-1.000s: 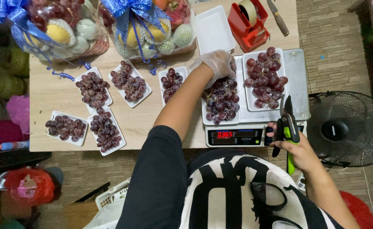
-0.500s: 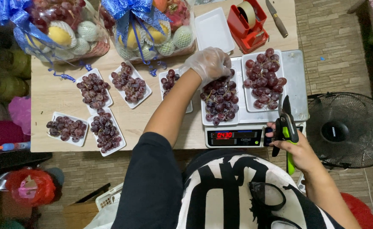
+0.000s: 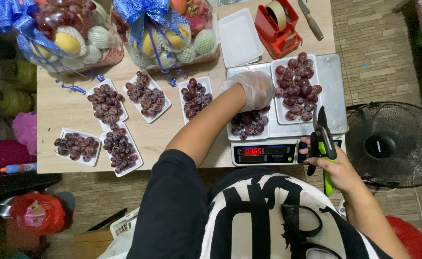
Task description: Trimming grape bunches with shears and portioning them into trays using a digital scale.
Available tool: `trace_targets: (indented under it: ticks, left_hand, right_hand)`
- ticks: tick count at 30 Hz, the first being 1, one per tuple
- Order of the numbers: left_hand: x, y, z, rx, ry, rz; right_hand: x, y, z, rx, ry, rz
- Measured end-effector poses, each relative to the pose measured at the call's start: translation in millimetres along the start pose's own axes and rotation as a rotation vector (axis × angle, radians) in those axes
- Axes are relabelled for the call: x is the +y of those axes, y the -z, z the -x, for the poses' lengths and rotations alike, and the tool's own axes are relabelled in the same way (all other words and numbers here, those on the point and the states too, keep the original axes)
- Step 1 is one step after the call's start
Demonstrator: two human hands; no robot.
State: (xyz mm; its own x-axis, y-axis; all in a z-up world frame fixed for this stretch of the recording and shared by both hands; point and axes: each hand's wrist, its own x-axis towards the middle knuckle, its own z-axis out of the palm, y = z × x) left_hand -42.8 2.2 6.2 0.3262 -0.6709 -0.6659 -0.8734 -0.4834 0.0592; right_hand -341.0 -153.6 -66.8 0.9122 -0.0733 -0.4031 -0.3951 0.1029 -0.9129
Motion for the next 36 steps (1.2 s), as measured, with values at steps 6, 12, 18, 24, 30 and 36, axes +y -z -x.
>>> trace_targets:
  ticks: [6,12,18,24,30,36]
  left_hand:
    - [-23.4,-8.9,17.5,0.063,0.016,0.367]
    - [-23.7,-28.0,-6.4,0.206,-0.077,0.587]
    - [-2.0,-65.9,-19.2,0.2,-0.19,-0.143]
    - [-13.6,-92.4,-19.3,0.279,-0.242,-0.257]
    - [-41.2,-89.2,-19.4,0.427,-0.027,0.483]
    - [-12.1,-56.4,2.2,0.495,-0.135,0.316]
  right_hand:
    - [-0.1,-4.0,-0.4,-0.023,0.027,-0.014]
    - [-9.5,-20.2,-7.4,0.07,-0.009,0.024]
    - [-17.8,-21.3,-4.9,0.098,-0.023,-0.014]
    - [-23.8,-20.1,-1.2,0.14,-0.025,0.045]
    - [-58.3,-31.8,-13.4,0.056,-0.139,0.193]
    - [-64.0,-45.1,-30.6,0.071,-0.235,-0.159]
